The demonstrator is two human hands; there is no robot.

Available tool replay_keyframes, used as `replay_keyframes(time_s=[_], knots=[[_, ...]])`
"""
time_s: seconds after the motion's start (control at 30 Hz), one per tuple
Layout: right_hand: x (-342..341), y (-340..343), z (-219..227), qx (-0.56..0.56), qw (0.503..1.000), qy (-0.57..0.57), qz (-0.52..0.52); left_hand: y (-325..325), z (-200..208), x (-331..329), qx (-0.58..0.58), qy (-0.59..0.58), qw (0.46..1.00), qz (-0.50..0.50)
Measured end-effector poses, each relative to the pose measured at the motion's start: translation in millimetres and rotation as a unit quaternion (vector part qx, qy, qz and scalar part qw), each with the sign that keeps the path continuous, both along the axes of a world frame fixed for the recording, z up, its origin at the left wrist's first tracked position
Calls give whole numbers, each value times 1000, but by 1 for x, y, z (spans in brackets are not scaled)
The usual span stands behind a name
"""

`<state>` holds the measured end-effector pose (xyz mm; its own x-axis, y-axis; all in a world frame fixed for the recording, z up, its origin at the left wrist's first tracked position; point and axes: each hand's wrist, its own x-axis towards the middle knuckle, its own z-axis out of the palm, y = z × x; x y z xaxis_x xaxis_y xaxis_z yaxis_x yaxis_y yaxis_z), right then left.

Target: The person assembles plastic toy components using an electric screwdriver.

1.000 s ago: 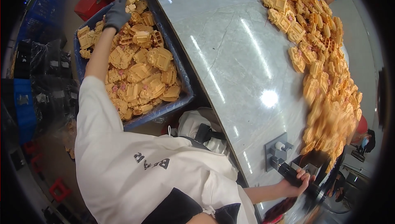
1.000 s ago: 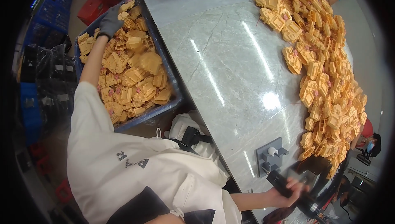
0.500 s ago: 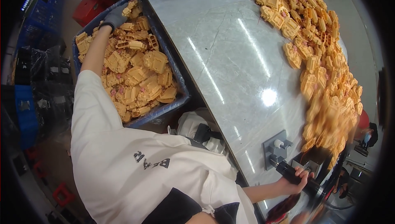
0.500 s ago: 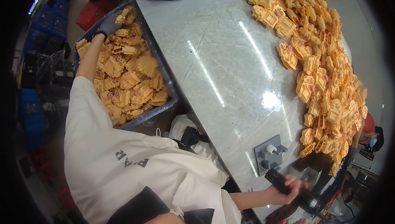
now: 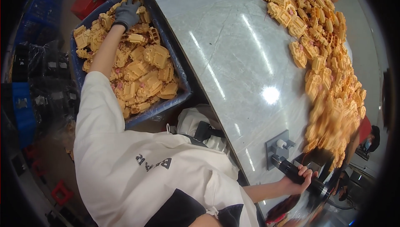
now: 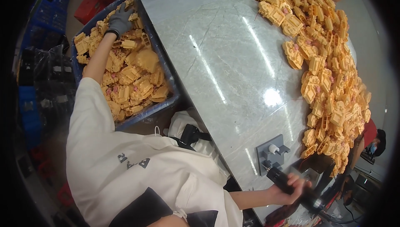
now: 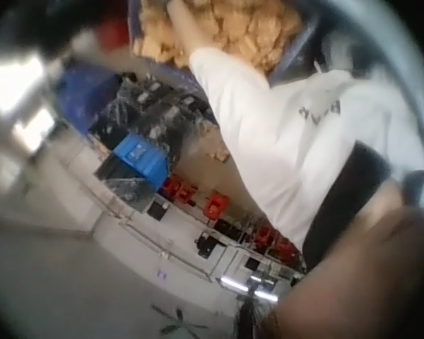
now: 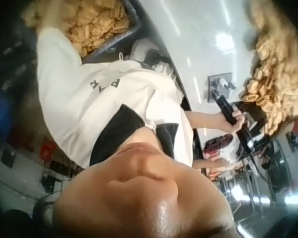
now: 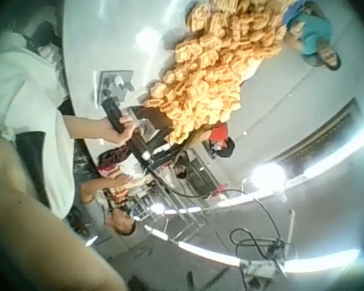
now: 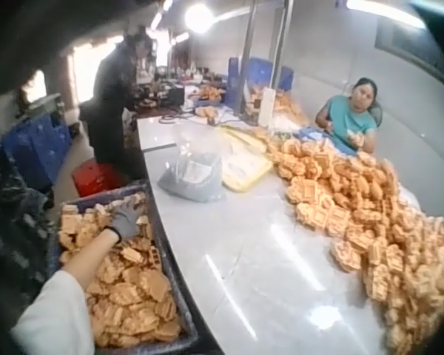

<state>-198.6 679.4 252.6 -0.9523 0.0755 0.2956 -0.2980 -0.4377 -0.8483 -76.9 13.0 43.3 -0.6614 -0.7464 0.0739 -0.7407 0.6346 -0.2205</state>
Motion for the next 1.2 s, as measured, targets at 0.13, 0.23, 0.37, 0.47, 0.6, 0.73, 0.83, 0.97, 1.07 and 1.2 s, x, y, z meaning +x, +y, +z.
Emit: replay_keyframes(time_s=[0.13,0.23,0.37,0.47,0.6,0.73,0.83,0.97,1.07,1.2], knots=[[6,-17,6,8,997,-11,-81,-33,-7,30,47,20,998,-38],[5,-18,4,26,988,-35,-147,-34,-23,41,-2,67,996,-63],[6,-23,1,22,990,-31,-133,-25,-47,23,32,168,985,-27],[4,-7,-2,9,998,-22,-57,-38,-42,26,35,141,989,31],[5,4,-1,10,999,2,-33,7,-33,8,-23,121,992,33],[12,20,2,15,999,8,-41,95,-35,28,-87,197,976,-23],[12,16,2,14,999,12,-28,119,-43,33,-38,98,993,-45],[2,1,-2,22,999,-8,-29,113,-11,17,134,119,983,44],[3,-15,-6,19,999,-25,-44,114,10,-3,225,38,965,130],[6,-17,-6,16,998,-23,-47,121,8,-7,199,37,961,189]])
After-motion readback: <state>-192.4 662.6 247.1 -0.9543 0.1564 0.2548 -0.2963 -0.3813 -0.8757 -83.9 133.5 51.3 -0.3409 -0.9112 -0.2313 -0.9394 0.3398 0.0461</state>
